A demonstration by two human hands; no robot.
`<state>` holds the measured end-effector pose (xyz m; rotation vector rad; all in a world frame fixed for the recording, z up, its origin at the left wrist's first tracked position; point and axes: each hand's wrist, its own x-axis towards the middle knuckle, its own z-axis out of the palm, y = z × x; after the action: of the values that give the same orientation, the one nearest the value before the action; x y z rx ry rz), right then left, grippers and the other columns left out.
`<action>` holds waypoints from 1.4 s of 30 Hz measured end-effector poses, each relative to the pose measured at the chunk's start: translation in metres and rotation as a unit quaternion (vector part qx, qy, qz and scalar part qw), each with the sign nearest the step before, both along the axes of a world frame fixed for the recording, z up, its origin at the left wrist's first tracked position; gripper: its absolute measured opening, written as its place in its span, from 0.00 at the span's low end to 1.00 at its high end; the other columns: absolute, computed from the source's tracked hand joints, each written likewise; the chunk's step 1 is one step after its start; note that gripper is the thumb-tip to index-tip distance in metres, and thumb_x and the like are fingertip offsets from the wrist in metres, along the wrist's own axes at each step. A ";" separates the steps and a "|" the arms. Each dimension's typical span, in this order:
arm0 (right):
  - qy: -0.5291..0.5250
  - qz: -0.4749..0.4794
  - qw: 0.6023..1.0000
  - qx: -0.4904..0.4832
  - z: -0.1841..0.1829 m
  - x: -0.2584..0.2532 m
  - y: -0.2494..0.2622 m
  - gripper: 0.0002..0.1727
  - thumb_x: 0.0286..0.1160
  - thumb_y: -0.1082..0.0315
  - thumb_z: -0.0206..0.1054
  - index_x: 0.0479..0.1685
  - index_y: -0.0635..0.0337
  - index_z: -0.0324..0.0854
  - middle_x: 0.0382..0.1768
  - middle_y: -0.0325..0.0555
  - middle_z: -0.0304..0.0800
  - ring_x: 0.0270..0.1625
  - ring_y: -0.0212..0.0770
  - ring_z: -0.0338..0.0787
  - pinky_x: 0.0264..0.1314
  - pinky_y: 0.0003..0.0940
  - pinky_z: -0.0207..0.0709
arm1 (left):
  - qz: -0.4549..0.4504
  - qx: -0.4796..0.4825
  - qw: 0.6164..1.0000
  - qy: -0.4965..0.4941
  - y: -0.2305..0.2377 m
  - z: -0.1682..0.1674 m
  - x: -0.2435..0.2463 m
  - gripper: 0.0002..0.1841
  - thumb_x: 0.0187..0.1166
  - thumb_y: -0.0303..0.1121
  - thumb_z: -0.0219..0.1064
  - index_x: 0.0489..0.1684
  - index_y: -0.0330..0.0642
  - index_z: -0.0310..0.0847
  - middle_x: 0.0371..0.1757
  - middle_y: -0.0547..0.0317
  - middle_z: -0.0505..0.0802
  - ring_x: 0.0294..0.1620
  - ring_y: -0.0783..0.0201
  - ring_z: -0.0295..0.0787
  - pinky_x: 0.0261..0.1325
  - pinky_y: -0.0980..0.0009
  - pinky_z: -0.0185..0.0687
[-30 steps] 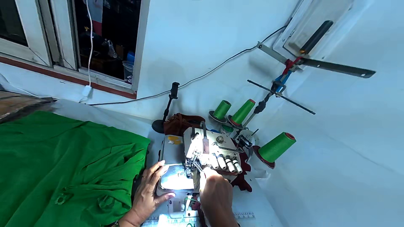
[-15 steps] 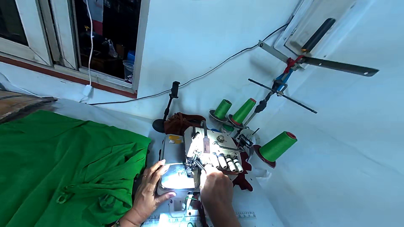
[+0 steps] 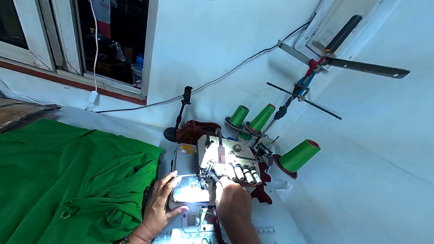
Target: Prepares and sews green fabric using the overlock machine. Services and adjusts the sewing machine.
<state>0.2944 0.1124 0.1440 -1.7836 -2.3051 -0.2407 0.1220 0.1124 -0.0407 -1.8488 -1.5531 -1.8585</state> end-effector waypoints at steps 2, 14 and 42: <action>-0.010 -0.012 0.999 -0.030 0.003 -0.003 0.001 0.17 0.86 0.62 0.56 0.46 0.60 0.90 0.39 0.52 0.95 0.49 0.51 0.96 0.49 0.47 0.84 | 0.002 -0.004 1.000 -0.001 0.000 -0.001 0.000 0.48 0.67 0.78 0.58 0.76 0.47 0.78 0.79 0.46 0.80 0.80 0.53 0.75 0.80 0.56 0.71; 0.071 -0.008 0.994 -0.086 -0.001 0.001 0.011 0.17 0.87 0.62 0.56 0.51 0.57 0.91 0.45 0.52 0.95 0.54 0.50 0.94 0.59 0.49 0.82 | -0.008 0.004 1.000 -0.004 0.000 -0.001 -0.001 0.46 0.67 0.78 0.60 0.78 0.51 0.77 0.80 0.49 0.80 0.82 0.56 0.72 0.82 0.58 0.68; 0.219 0.292 0.930 0.038 -0.065 0.051 0.050 0.12 0.78 0.67 0.63 0.39 0.63 0.92 0.32 0.51 0.94 0.39 0.49 0.95 0.46 0.47 0.87 | 0.048 -0.271 0.959 -0.065 0.010 0.119 0.049 0.06 0.79 0.38 0.71 0.42 0.48 0.91 0.35 0.61 0.91 0.34 0.61 0.85 0.42 0.53 0.79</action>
<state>0.3456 0.1623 0.0785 -0.9166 -2.3125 0.1541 0.1710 0.1227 0.0785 -1.8106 -2.3406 -1.6498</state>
